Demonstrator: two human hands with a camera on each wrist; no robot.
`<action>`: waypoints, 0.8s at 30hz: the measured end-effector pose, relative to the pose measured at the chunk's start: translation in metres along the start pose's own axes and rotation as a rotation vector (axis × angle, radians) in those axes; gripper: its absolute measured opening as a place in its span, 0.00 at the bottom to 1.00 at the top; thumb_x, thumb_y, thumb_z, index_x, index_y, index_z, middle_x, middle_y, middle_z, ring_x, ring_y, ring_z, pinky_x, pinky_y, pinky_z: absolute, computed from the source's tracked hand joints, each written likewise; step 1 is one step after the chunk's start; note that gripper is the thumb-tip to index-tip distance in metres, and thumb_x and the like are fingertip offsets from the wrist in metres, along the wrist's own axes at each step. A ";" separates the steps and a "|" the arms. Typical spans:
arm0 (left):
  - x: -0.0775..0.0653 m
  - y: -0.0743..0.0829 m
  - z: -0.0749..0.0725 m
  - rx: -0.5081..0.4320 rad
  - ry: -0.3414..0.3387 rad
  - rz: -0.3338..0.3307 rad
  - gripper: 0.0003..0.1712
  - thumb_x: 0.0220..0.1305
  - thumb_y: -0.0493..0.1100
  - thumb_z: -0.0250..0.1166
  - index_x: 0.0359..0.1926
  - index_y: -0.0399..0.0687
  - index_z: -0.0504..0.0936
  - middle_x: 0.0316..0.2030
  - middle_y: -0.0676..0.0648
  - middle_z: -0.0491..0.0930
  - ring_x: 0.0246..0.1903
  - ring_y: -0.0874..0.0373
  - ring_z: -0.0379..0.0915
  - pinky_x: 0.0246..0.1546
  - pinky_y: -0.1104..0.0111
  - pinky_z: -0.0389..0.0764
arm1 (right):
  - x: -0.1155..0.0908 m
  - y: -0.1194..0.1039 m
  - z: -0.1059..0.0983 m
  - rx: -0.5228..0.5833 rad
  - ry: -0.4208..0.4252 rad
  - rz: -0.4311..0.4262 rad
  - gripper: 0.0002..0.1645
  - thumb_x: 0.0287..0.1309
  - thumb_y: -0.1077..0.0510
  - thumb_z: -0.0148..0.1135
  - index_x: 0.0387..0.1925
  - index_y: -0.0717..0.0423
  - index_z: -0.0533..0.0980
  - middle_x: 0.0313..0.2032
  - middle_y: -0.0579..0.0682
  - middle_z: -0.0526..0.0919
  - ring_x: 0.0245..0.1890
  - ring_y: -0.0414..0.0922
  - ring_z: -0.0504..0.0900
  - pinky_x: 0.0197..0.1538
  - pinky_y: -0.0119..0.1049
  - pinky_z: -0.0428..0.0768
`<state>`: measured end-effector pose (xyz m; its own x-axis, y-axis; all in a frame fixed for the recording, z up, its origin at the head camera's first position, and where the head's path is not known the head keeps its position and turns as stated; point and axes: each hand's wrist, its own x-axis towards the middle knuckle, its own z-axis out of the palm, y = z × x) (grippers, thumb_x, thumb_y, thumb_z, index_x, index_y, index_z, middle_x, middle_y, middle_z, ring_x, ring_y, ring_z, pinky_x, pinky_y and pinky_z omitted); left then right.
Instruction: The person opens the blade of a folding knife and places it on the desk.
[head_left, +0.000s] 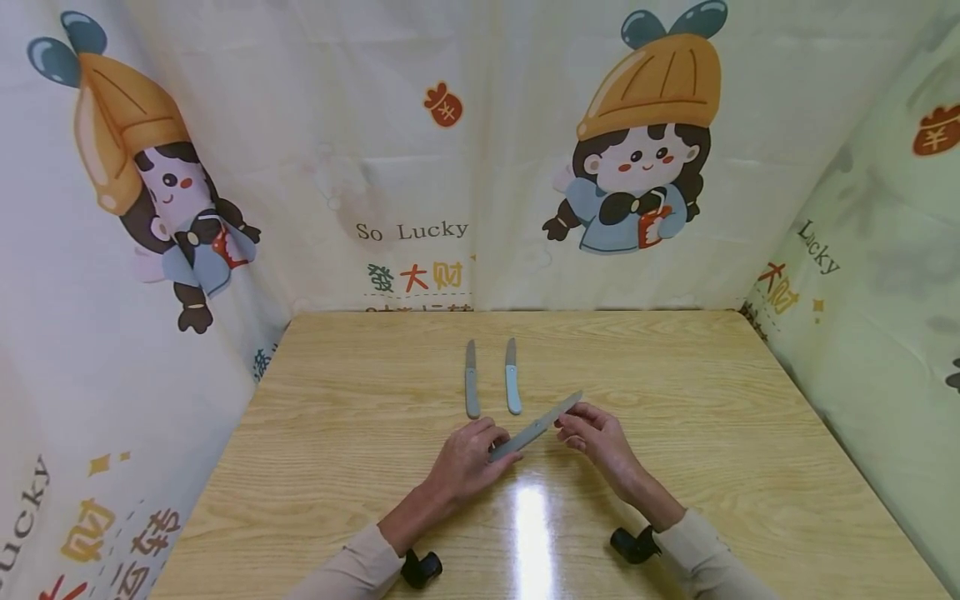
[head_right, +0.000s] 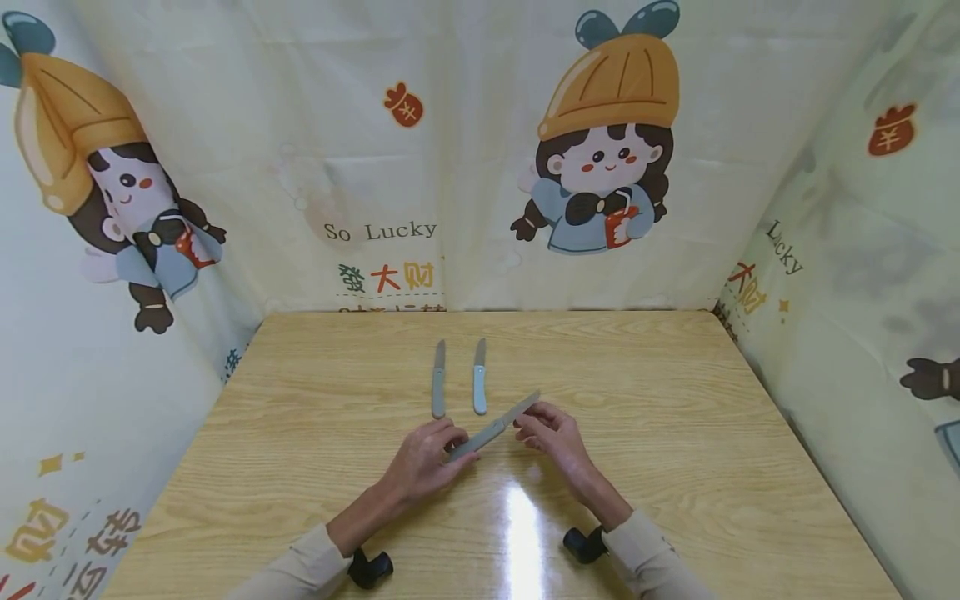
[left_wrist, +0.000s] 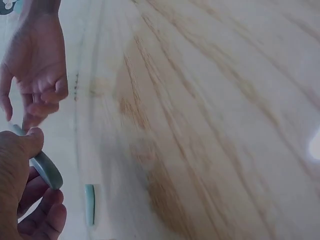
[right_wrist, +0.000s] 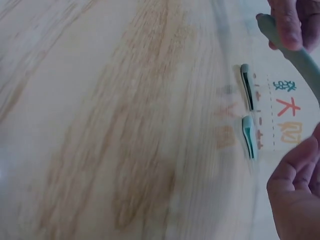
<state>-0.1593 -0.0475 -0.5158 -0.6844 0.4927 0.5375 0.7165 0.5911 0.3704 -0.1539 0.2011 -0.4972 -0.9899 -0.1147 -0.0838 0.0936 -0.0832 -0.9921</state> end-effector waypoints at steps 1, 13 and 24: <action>0.001 0.001 0.001 -0.012 0.000 -0.005 0.13 0.58 0.49 0.79 0.34 0.47 0.85 0.30 0.54 0.78 0.27 0.66 0.70 0.28 0.75 0.74 | 0.000 0.000 0.001 -0.020 -0.026 0.003 0.22 0.72 0.57 0.61 0.57 0.73 0.73 0.47 0.59 0.83 0.44 0.48 0.82 0.51 0.42 0.81; 0.007 0.012 0.006 -0.365 -0.086 -0.178 0.05 0.68 0.41 0.70 0.39 0.43 0.88 0.32 0.54 0.82 0.30 0.68 0.77 0.30 0.76 0.78 | 0.004 0.002 0.008 -0.066 -0.115 -0.004 0.25 0.73 0.56 0.60 0.62 0.70 0.73 0.58 0.63 0.78 0.51 0.50 0.81 0.56 0.51 0.78; 0.010 0.015 0.009 -0.645 -0.195 -0.412 0.15 0.73 0.48 0.65 0.48 0.41 0.87 0.32 0.54 0.85 0.30 0.62 0.82 0.30 0.70 0.81 | 0.016 0.000 0.013 -0.098 -0.055 0.008 0.21 0.72 0.57 0.62 0.55 0.71 0.76 0.44 0.55 0.84 0.46 0.50 0.82 0.53 0.49 0.81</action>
<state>-0.1571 -0.0278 -0.5116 -0.8804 0.4529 0.1408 0.2959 0.2924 0.9094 -0.1684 0.1860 -0.4973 -0.9816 -0.1689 -0.0889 0.0877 0.0144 -0.9960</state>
